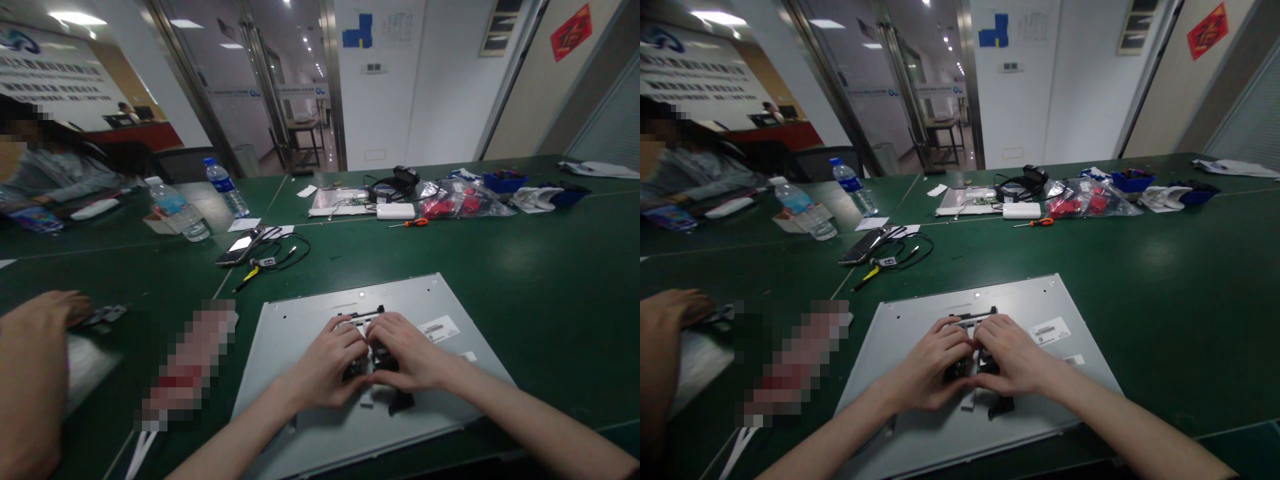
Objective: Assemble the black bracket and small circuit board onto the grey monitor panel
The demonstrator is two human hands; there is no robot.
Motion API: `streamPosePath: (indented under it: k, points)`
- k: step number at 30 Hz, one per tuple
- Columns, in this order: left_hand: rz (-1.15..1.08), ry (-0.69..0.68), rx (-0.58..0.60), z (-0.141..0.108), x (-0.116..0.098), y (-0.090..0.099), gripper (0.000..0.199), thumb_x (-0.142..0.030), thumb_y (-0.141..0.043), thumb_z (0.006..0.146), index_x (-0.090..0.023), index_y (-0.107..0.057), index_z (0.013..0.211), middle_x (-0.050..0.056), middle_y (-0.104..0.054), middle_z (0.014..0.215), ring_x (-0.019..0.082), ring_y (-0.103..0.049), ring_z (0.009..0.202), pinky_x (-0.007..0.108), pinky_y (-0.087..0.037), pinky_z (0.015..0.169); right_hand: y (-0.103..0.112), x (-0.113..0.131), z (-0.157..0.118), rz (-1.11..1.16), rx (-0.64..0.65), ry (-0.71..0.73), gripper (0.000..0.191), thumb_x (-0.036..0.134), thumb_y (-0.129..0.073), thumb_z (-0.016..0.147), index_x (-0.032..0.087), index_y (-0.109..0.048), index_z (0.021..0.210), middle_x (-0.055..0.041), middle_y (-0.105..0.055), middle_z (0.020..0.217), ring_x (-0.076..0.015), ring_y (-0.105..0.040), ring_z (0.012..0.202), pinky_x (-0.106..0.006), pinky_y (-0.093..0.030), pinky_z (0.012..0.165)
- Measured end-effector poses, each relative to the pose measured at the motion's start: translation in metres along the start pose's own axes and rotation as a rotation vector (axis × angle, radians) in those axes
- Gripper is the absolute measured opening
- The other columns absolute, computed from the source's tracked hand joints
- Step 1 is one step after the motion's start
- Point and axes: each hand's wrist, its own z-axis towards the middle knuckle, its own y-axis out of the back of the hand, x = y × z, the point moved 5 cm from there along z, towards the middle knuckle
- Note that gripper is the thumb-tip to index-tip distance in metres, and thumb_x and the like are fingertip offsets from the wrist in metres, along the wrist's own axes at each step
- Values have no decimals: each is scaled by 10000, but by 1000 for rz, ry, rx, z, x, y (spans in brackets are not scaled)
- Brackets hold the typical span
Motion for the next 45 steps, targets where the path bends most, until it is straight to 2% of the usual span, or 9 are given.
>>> streamPosePath:
  k: [4, 9, 15, 24, 29, 45]
  points:
    - [13, 10, 0, 0, 1, -1, 187, -366, -648, 862, -211, -586, 945, 66, -644, 985, 260, -612, 952, 545, -376, 1064, 3, -4, 0, -15, -25, -7, 306, 441, -678, 869, 213, -506, 979, -84, -613, 1023, -265, -539, 974, -444, -432, 907]
    - [19, 18, -9, -2, 2, -1, 188, -344, -668, 855, -215, -577, 956, 70, -618, 1022, 271, -595, 992, 562, -372, 1069, 3, -2, 0, -36, 7, 16, 245, 391, -670, 876, 217, -540, 988, -68, -636, 1026, -259, -555, 996, -452, -425, 942]
    - [11, 14, -3, -2, 2, 0, 283, -338, -680, 861, -229, -593, 1107, 67, -615, 1038, 271, -586, 999, 563, -374, 1067, 3, 4, 1, -34, 34, 35, 235, 319, -682, 869, 208, -599, 1059, -68, -669, 1103, -258, -564, 1080, -445, -417, 1002]
    - [35, 13, -9, -5, 5, -5, 285, -317, -677, 845, -230, -599, 1105, 56, -618, 1018, 260, -586, 985, 563, -352, 1094, 1, 3, 0, -33, 22, 66, 221, 263, -636, 907, 205, -660, 1119, -61, -699, 1125, -244, -566, 1118, -436, -411, 1033]
    - [42, 24, 3, -4, 6, -5, 235, -370, -665, 867, -223, -609, 1042, 55, -625, 987, 257, -598, 963, 553, -349, 1095, 0, 0, 0, -47, -12, 56, 165, 239, -625, 917, 205, -660, 1075, -51, -703, 1082, -225, -573, 1103, -419, -413, 1033]
    - [34, 12, 11, -2, 5, -4, 230, -373, -663, 871, -221, -617, 1036, 64, -643, 1018, 263, -605, 987, 552, -357, 1089, -2, -2, 0, -79, -4, 47, 143, 244, -609, 931, 202, -658, 1059, -57, -702, 1069, -230, -574, 1089, -425, -416, 1019]
